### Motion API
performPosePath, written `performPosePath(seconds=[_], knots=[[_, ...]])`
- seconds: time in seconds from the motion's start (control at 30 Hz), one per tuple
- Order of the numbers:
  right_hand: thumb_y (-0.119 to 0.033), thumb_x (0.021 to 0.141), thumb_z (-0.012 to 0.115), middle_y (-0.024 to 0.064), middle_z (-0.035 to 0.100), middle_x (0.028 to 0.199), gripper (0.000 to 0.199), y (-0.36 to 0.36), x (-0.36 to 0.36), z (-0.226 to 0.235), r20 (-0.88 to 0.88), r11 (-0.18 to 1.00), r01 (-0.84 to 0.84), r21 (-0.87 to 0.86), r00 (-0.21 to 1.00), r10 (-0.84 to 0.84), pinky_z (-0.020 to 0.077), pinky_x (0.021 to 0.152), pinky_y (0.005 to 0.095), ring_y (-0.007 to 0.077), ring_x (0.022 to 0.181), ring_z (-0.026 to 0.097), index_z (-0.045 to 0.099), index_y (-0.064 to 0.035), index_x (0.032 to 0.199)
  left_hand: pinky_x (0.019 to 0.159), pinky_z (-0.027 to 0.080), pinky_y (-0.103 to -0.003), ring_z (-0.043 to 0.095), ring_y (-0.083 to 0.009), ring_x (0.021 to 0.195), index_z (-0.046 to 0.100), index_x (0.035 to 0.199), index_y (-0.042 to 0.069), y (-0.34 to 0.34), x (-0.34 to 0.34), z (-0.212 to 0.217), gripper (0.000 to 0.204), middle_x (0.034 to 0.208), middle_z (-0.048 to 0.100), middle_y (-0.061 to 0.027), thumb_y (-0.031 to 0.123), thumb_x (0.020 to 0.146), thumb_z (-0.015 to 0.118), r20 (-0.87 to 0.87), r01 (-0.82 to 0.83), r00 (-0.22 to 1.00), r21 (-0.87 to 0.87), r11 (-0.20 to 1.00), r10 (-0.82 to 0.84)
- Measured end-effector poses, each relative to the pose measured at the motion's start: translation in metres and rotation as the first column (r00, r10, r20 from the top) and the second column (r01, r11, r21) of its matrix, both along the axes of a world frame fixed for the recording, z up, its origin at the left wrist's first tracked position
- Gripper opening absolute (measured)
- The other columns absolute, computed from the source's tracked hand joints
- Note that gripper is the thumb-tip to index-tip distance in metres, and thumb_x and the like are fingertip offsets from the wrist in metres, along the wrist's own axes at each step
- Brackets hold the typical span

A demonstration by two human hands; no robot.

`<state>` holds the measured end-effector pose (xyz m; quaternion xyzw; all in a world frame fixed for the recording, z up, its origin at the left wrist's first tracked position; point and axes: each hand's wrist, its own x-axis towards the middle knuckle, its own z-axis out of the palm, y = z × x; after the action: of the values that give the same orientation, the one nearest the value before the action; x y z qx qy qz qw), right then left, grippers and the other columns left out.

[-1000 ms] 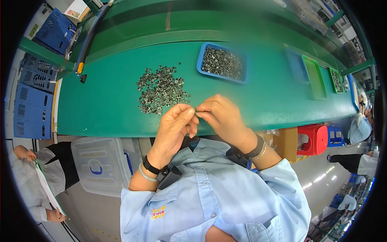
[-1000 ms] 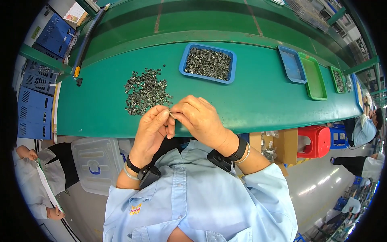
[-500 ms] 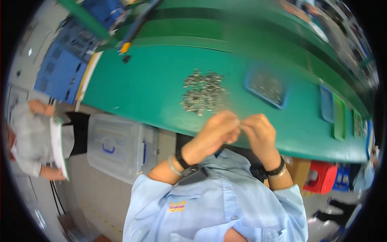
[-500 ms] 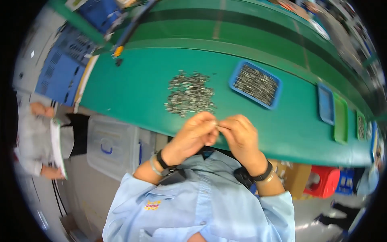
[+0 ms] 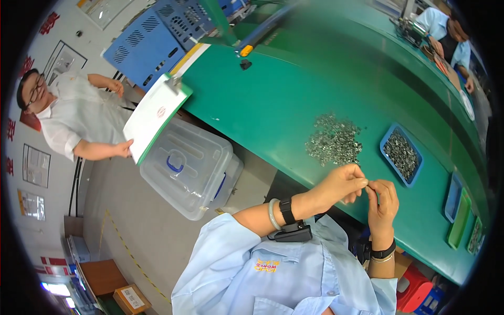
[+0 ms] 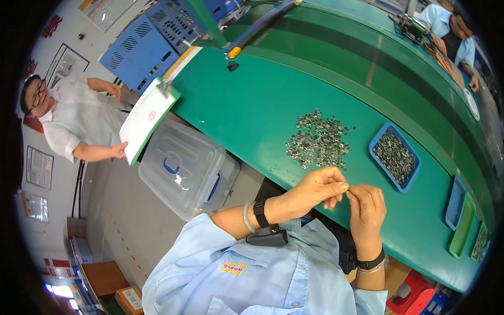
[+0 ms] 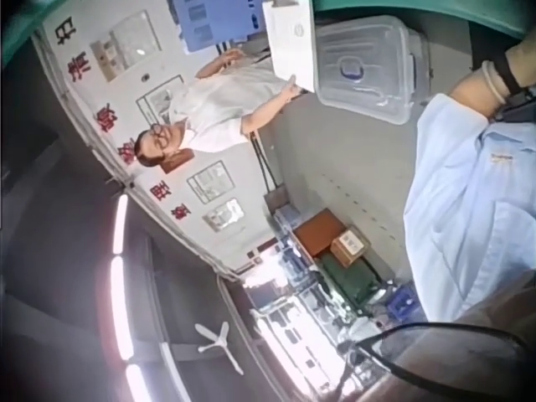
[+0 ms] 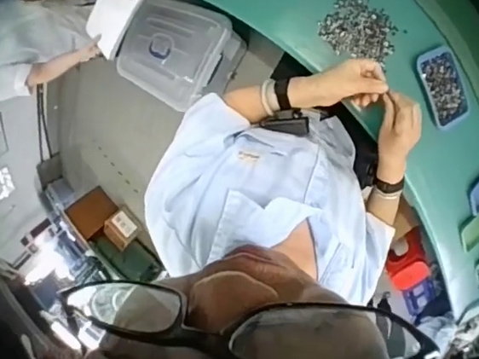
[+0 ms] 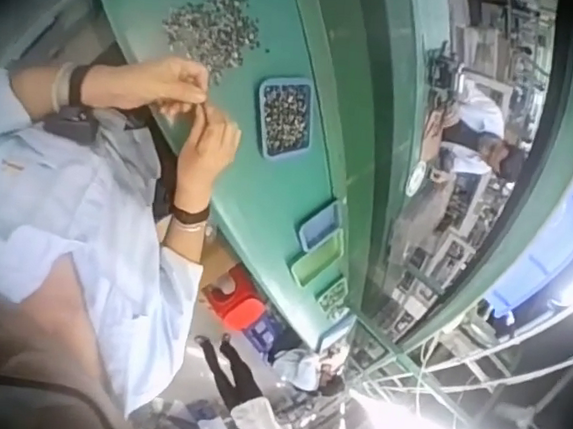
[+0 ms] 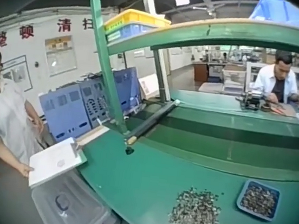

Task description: The person picks up small metal components from a pile on the table, brings them together to fit them into each other, and places the assembled pieces into a blue tray.

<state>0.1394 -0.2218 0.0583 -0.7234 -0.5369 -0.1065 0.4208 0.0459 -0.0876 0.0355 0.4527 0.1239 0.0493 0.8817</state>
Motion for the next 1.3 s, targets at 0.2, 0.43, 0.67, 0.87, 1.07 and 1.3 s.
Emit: performPosePath(seconds=[0.2,0.43,0.67,0.87,1.07,1.3], knots=[[0.005,0.075,0.067,0.0091,0.059,0.082,0.015,-0.003,-0.002,-0.002,-0.232,0.997,-0.009,0.072,0.972,0.025,0.0454,0.064,0.0311,0.0219,0.075,0.057,0.060,-0.0023,0.086,0.048,0.042,-0.020,0.055,-0.0077,0.058,0.053,0.092,0.007,-0.003,-0.006,0.005,0.014,0.071,0.058,-0.0013,0.021,0.093,0.058,0.062,-0.003,0.998,-0.096,0.995,0.009],[0.003,0.076,0.065,0.0090,0.059,0.087,0.009,0.006,-0.008,0.001,-0.490,0.966,-0.045,0.256,0.855,0.170,0.0456,0.070,0.0293,0.0207,0.082,0.056,0.062,0.0002,0.083,0.049,0.038,-0.027,0.051,-0.0141,0.056,0.051,0.106,0.010,-0.006,-0.013,0.013,0.017,0.070,0.058,-0.0038,0.021,0.094,0.055,0.117,0.067,0.993,-0.450,0.891,-0.016],[0.002,0.075,0.069,0.0078,0.060,0.091,0.016,0.006,-0.005,-0.001,-0.551,0.946,-0.065,0.316,0.800,0.239,0.0466,0.072,0.0293,0.0189,0.085,0.057,0.063,-0.0033,0.090,0.048,0.036,-0.027,0.051,-0.0151,0.055,0.054,0.098,0.008,0.000,-0.007,0.014,0.013,0.069,0.059,-0.0066,0.020,0.094,0.056,0.147,0.118,0.987,-0.441,0.890,-0.058],[0.000,0.077,0.069,0.0071,0.063,0.087,0.015,-0.003,-0.002,-0.004,-0.441,0.952,-0.082,0.296,0.872,0.212,0.0495,0.070,0.0294,0.0192,0.082,0.060,0.065,-0.0044,0.090,0.048,0.035,-0.028,0.051,-0.0152,0.055,0.054,0.097,0.007,-0.006,-0.003,0.011,0.015,0.069,0.059,-0.0071,0.021,0.093,0.057,0.155,0.131,0.985,-0.406,0.904,-0.073],[0.000,0.076,0.069,0.0070,0.064,0.084,0.015,-0.007,0.000,-0.005,-0.359,0.960,-0.089,0.266,0.915,0.184,0.0512,0.067,0.0299,0.0196,0.079,0.062,0.066,-0.0048,0.091,0.048,0.036,-0.027,0.052,-0.0149,0.054,0.054,0.095,0.007,-0.008,-0.006,0.013,0.015,0.069,0.059,-0.0064,0.022,0.093,0.057,0.111,0.118,0.990,-0.386,0.915,-0.081],[-0.002,0.076,0.070,0.0066,0.064,0.082,0.013,-0.011,0.002,-0.007,-0.336,0.966,-0.090,0.242,0.926,0.171,0.0516,0.064,0.0298,0.0204,0.076,0.063,0.065,-0.0054,0.088,0.048,0.038,-0.026,0.053,-0.0136,0.054,0.053,0.095,0.006,-0.005,-0.005,0.019,0.016,0.068,0.058,-0.0053,0.021,0.093,0.057,0.047,0.128,0.992,-0.300,0.945,-0.119]])
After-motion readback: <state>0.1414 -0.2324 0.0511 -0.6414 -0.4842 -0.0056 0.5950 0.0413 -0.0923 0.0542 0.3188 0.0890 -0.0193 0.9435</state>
